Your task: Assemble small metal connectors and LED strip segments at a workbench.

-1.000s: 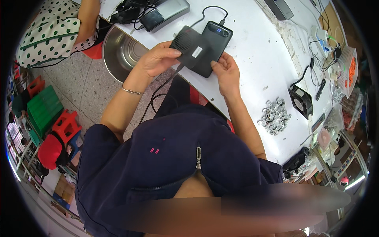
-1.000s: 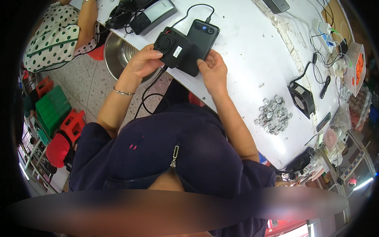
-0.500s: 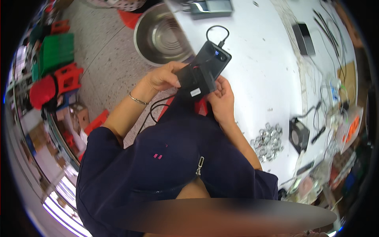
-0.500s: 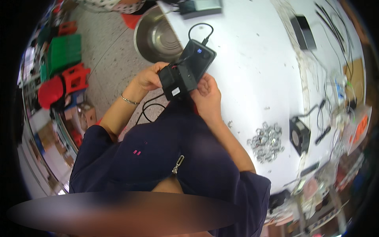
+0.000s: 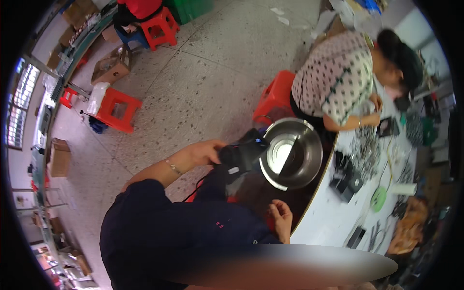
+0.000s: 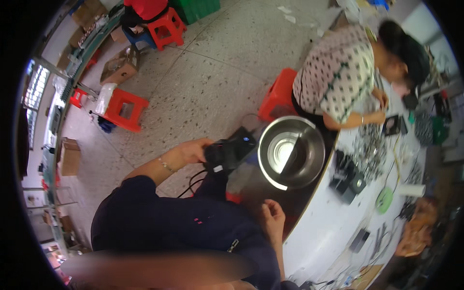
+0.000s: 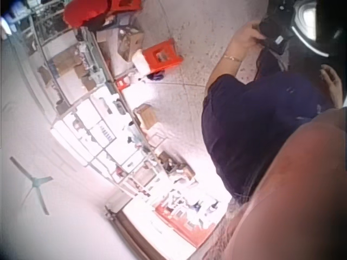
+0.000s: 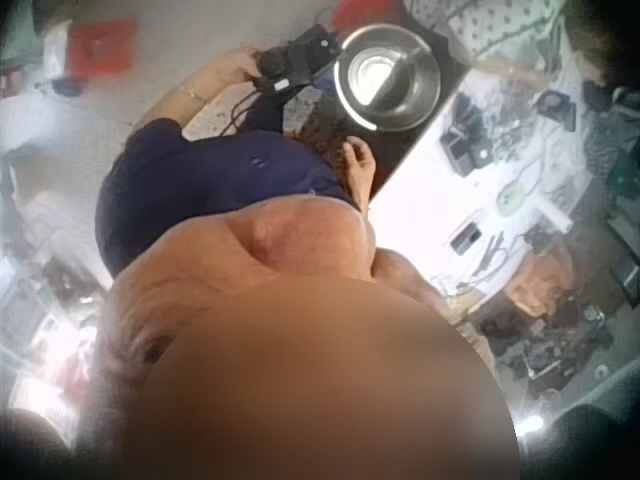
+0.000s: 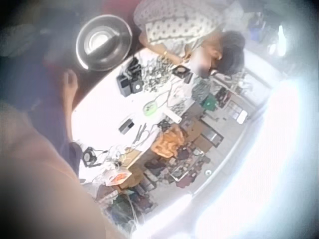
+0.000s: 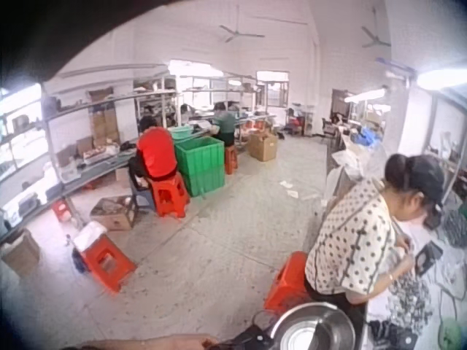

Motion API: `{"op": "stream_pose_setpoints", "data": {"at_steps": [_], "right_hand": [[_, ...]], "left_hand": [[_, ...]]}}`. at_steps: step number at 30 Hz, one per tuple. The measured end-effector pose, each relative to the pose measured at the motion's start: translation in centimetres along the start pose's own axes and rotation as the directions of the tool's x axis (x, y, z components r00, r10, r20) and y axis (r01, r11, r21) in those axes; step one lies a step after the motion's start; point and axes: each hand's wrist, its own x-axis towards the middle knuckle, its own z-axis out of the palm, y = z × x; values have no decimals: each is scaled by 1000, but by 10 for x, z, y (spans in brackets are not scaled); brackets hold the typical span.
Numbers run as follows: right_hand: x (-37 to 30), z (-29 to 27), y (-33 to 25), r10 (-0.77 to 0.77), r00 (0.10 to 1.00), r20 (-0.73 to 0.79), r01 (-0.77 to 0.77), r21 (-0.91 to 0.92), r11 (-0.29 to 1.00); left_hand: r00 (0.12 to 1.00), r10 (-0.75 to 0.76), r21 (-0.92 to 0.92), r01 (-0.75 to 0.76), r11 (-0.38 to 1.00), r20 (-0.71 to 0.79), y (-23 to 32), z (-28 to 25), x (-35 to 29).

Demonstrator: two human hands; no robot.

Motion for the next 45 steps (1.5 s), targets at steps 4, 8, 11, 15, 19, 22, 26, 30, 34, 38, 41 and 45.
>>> {"op": "stream_pose_setpoints", "data": {"at_steps": [4, 8, 11, 15, 19, 22, 26, 30, 34, 38, 41, 45], "right_hand": [[71, 71, -35, 109, 992, 70, -110, 19, 994], [160, 142, -73, 125, 971, 204, -91, -165, 982], [207, 189, -101, 201, 952, 231, -128, -297, 946], [277, 228, -126, 300, 913, 278, -201, -333, 921], [383, 293, -160, 368, 868, 334, -285, -273, 919], [484, 363, -195, 384, 818, 429, -217, -388, 896], [610, 479, -265, 253, 785, 565, 76, -493, 867], [698, 594, -367, 209, 722, 660, 219, -504, 835], [780, 661, -440, 134, 729, 671, 375, -555, 742], [879, 662, -499, -127, 759, 639, 622, -653, 432], [932, 654, -553, -216, 792, 572, 607, -775, 174], [1040, 705, -628, -89, 823, 560, 566, -821, 68]], "left_hand": [[973, 158, -115, -179, 977, -170, 58, -75, -51], [893, 254, -137, -323, 937, -371, 112, -136, -93], [783, 282, -141, -422, 896, -554, 150, -173, -123], [707, 299, -146, -495, 857, -641, 207, -210, -145], [601, 290, -60, -493, 868, -745, 270, -254, -150], [589, 353, -41, -550, 834, -727, 333, -287, -127], [503, 414, -11, -645, 764, -759, 418, -321, -95], [549, 412, -66, -653, 754, -728, 516, -380, -57], [575, 448, -65, -661, 748, -684, 614, -475, -20], [602, 442, -84, -648, 757, -665, 722, -533, 24], [618, 445, -118, -659, 742, -648, 796, -578, 45], [606, 509, -55, -674, 737, -611, 881, -628, 65]]}}
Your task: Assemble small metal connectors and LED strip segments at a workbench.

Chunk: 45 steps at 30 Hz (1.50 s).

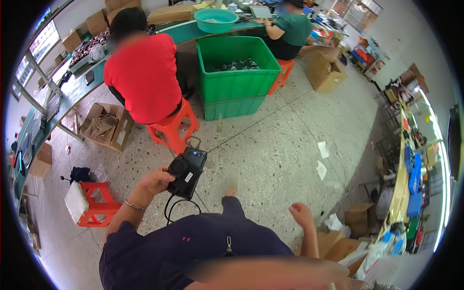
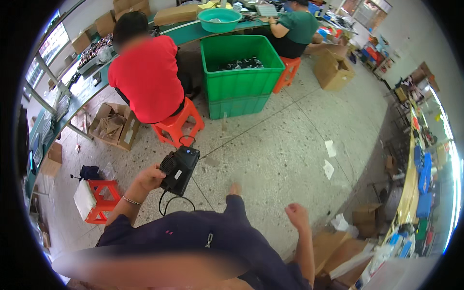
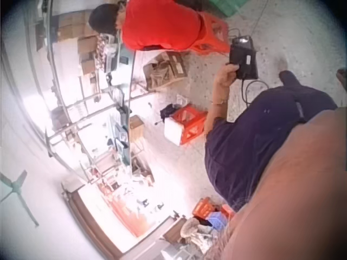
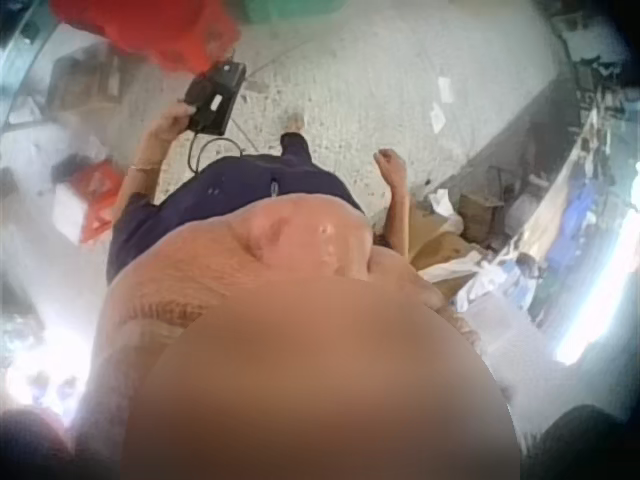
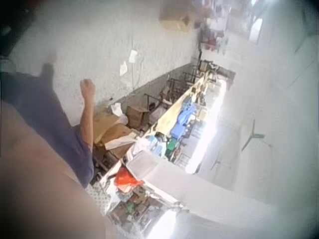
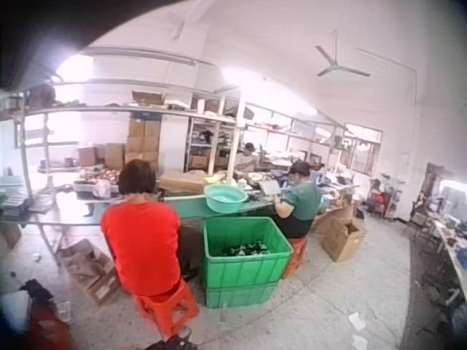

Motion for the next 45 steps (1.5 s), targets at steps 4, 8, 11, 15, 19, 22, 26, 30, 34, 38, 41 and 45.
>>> {"op": "stream_pose_setpoints", "data": {"at_steps": [4, 8, 11, 15, 19, 22, 26, 30, 34, 38, 41, 45], "right_hand": [[211, -52, -82, -184, 982, 38, 187, -158, 969], [370, -57, -242, -648, 762, 3, 646, 73, 760], [458, -54, -343, -787, 617, -17, 784, 104, 613], [550, -65, -419, -833, 549, 67, 831, 67, 553], [644, -106, -451, -777, 627, 47, 774, 77, 629], [732, -125, -507, -801, 597, 45, 794, 111, 598], [878, -104, -623, -799, 589, 120, 789, 129, 600], [1011, 11, -717, -739, 664, 109, 747, -89, 658], [994, 94, -764, -571, 768, 289, 638, -408, 653], [995, 118, -767, -510, 791, 337, 599, -599, 532], [1014, 122, -771, -503, 787, 356, 604, -610, 513], [1052, 142, -770, -401, 834, 379, 551, -598, 582]], "left_hand": [[992, 93, -14, -94, 995, -82, 39, 20, 70], [966, 109, -29, -119, 993, -234, 67, 12, 111], [954, 138, -39, -154, 987, -267, 99, 18, 155], [920, 183, -43, -211, 977, -347, 131, -10, 207], [882, 279, -66, -327, 943, -381, 175, -2, 253], [816, 337, -73, -416, 906, -469, 191, -5, 273], [760, 382, -50, -476, 878, -525, 197, -13, 310], [632, 413, -84, -605, 792, -656, 196, -26, 335], [498, 366, -93, -681, 726, -786, 194, -24, 351], [451, 356, -116, -736, 667, -818, 201, -26, 372], [378, 357, -79, -773, 629, -854, 209, -15, 391], [382, 303, -145, -796, 587, -873, 211, -22, 391]]}}
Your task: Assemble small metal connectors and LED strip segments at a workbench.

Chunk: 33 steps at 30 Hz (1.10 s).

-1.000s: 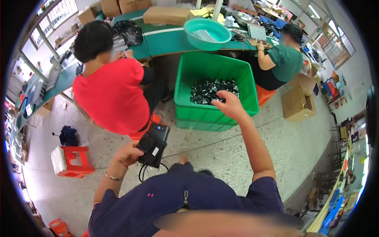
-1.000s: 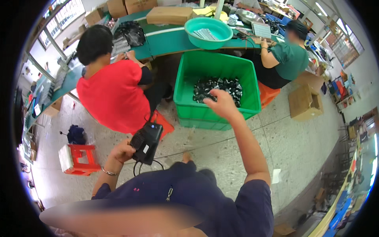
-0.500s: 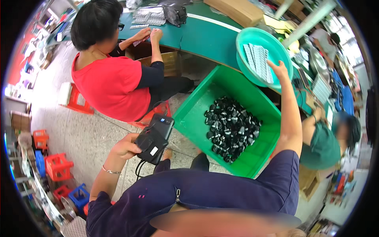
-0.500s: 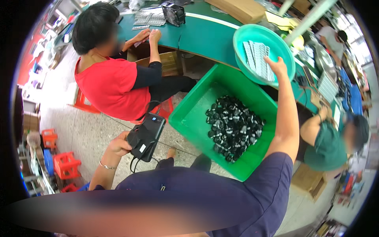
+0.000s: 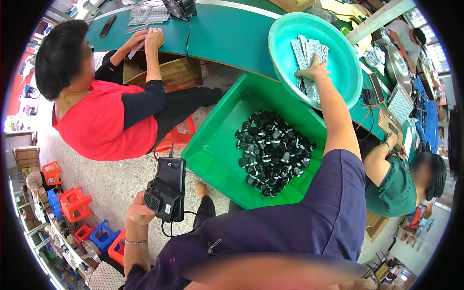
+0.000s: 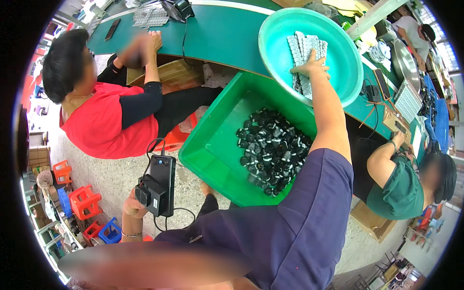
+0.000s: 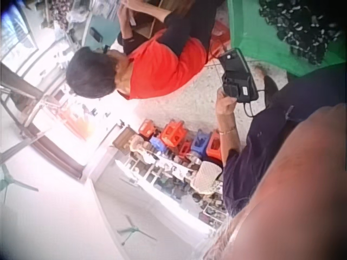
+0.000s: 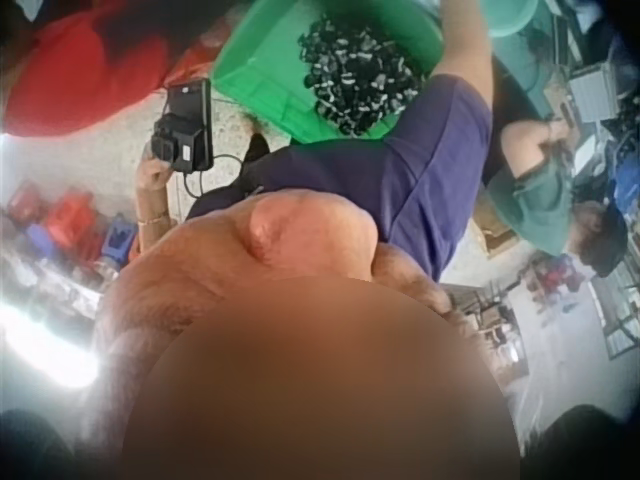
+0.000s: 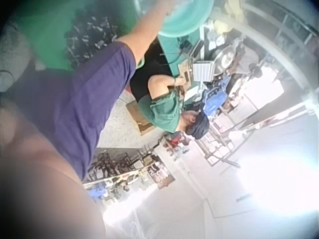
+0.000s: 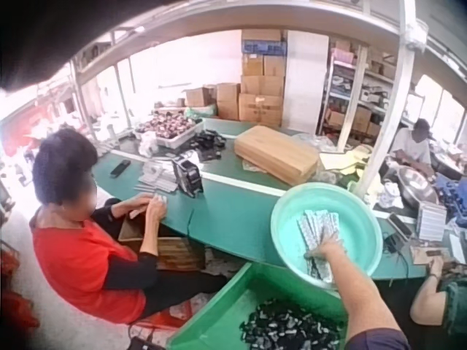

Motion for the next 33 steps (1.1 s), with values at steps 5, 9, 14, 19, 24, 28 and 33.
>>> {"op": "stream_pose_setpoints", "data": {"at_steps": [5, 9, 14, 19, 24, 28, 33], "right_hand": [[5, 3, 2, -36, 999, 1, 36, -12, 999], [19, -4, 22, -147, 989, -8, 147, 11, 989], [10, 5, 13, 7, 999, -40, -5, 35, 999], [-9, -2, 13, -141, 988, -58, 144, 45, 989], [-1, 4, 17, -158, 972, -174, 177, 95, 980], [12, 4, 29, -69, 985, -159, 102, 212, 972], [3, 5, 24, -45, 995, -92, 58, 148, 987]], "left_hand": [[999, -3, 1, 3, 1000, -54, -3, -4, 3], [998, 13, 6, -12, 1000, -60, -10, -2, 3], [997, 26, 1, -26, 1000, -75, -9, -3, 8], [999, 20, -5, -20, 1000, -46, -7, -19, 10], [995, 34, 28, -31, 999, -97, -9, -13, 17], [997, 7, 27, -4, 1000, -80, -9, -18, 18], [997, 20, 19, -19, 1000, -72, -15, -23, 22]]}}
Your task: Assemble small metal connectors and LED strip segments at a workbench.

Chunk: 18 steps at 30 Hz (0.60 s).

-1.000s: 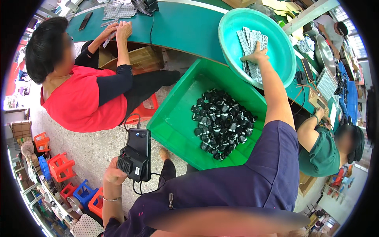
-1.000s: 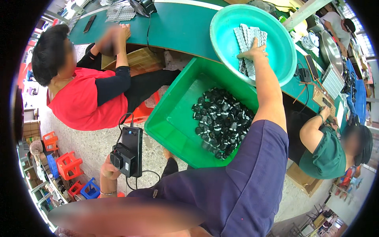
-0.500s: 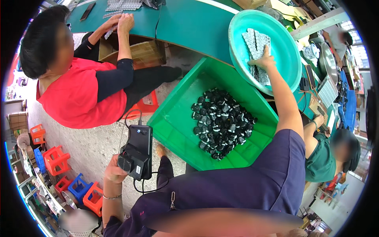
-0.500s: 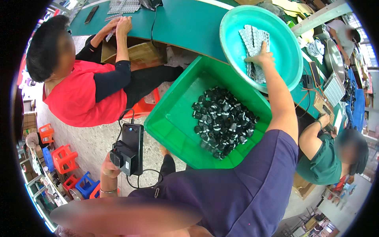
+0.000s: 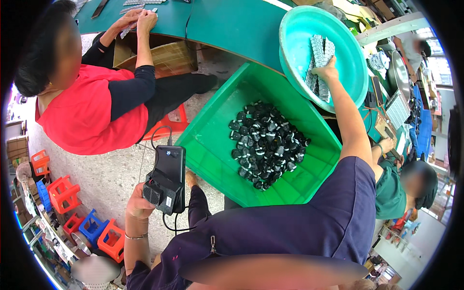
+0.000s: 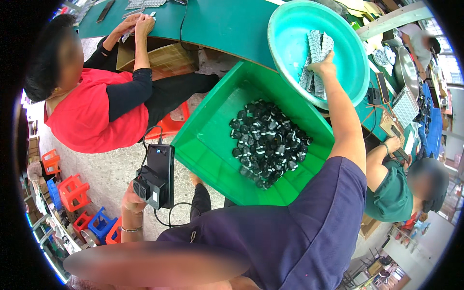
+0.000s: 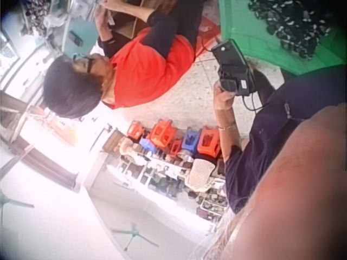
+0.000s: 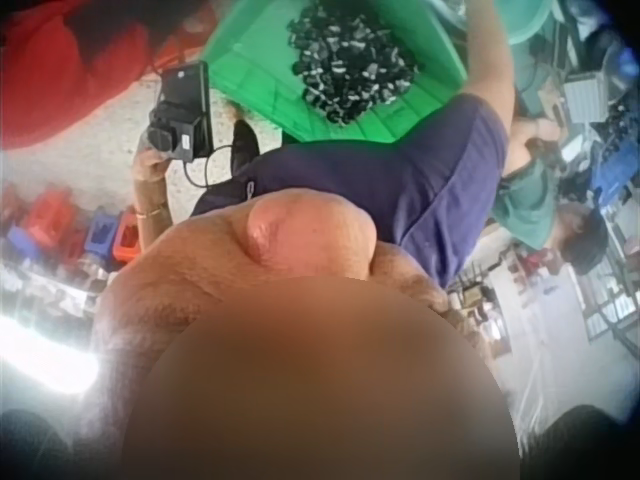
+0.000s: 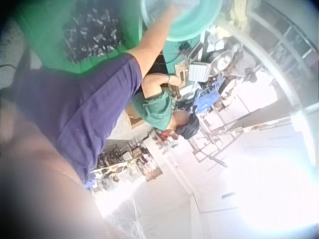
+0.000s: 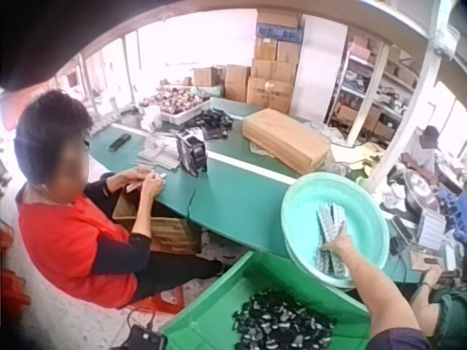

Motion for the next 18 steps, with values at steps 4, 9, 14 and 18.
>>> {"op": "stream_pose_setpoints", "data": {"at_steps": [4, 9, 14, 18], "right_hand": [[3, -6, -4, 31, 999, -8, -30, 79, 996], [4, 16, -19, 25, 999, -27, -24, 31, 999], [-1, 8, -47, 175, 982, 72, -179, 61, 982], [-9, 12, -62, 239, 970, 45, -237, -38, 971]], "left_hand": [[1000, 1, -42, -2, 999, -12, -5, -4, 3], [1000, -13, -40, 13, 999, 11, -1, 6, 8], [999, -16, -35, 17, 999, 28, -10, -7, 8], [999, -32, -38, 32, 999, 12, -11, -8, 6]]}}
